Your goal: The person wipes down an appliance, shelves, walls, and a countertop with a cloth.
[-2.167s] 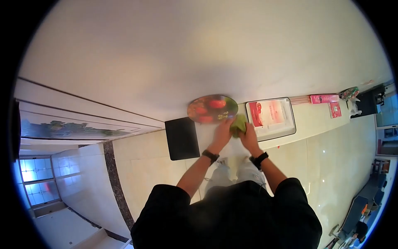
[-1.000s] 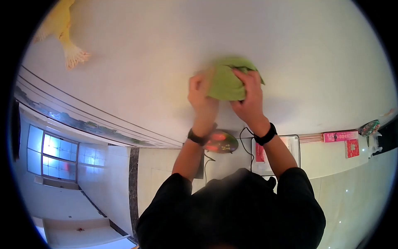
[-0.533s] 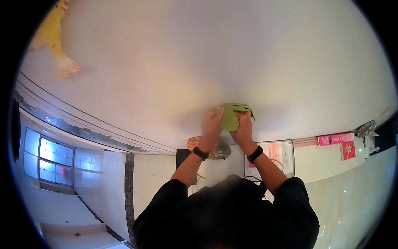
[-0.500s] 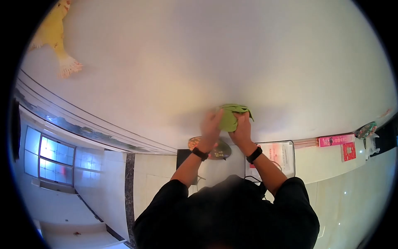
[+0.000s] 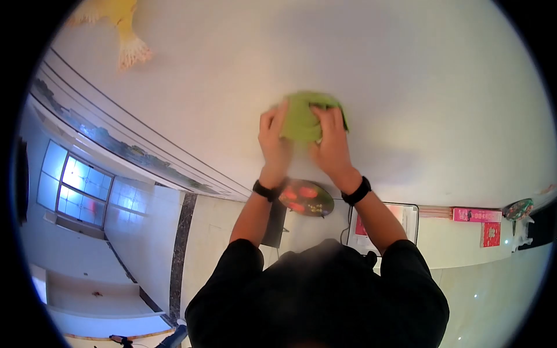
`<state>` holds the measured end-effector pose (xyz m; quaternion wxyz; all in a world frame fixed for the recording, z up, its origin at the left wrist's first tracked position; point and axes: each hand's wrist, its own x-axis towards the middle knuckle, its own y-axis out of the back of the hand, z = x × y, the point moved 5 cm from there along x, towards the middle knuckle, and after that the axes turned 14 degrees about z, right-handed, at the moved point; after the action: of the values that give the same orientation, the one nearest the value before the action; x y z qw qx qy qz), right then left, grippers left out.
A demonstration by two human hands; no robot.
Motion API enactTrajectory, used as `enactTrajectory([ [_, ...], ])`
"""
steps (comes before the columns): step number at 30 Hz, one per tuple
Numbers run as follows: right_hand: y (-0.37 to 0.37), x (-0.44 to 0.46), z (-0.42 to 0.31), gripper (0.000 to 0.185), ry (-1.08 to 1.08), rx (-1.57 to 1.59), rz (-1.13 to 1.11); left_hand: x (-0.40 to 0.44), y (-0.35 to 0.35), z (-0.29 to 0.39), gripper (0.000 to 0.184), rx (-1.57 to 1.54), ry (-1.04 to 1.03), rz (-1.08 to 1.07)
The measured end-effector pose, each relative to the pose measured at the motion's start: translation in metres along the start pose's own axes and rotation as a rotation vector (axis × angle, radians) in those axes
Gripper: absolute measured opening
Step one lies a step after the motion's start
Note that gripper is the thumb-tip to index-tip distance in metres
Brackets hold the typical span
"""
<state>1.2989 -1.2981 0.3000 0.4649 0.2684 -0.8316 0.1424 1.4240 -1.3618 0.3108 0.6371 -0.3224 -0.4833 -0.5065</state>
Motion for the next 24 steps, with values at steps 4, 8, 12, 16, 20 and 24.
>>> enactTrajectory([
  [4, 0.004, 0.043, -0.026, 0.055, 0.048, 0.027, 0.109, 0.049, -0.002, 0.022, 0.061, -0.047, -0.033, 0.067],
  [8, 0.003, 0.039, -0.019, 0.053, 0.097, -0.004, 0.12, 0.043, -0.008, 0.016, 0.072, -0.085, -0.075, 0.122],
  [12, -0.004, 0.004, 0.002, 0.051, 0.157, -0.109, 0.126, 0.0, -0.009, -0.008, 0.069, -0.088, -0.044, 0.081],
  [16, -0.023, -0.039, 0.012, 0.049, 0.077, -0.145, 0.086, -0.04, 0.001, -0.037, 0.067, -0.088, -0.007, 0.01],
  [20, -0.056, -0.09, 0.026, 0.047, -0.006, -0.185, -0.036, -0.08, 0.027, -0.079, 0.065, -0.06, 0.013, -0.038],
  [24, -0.102, -0.123, 0.02, 0.047, -0.129, -0.183, -0.211, -0.099, 0.07, -0.122, 0.065, 0.025, 0.078, -0.124],
])
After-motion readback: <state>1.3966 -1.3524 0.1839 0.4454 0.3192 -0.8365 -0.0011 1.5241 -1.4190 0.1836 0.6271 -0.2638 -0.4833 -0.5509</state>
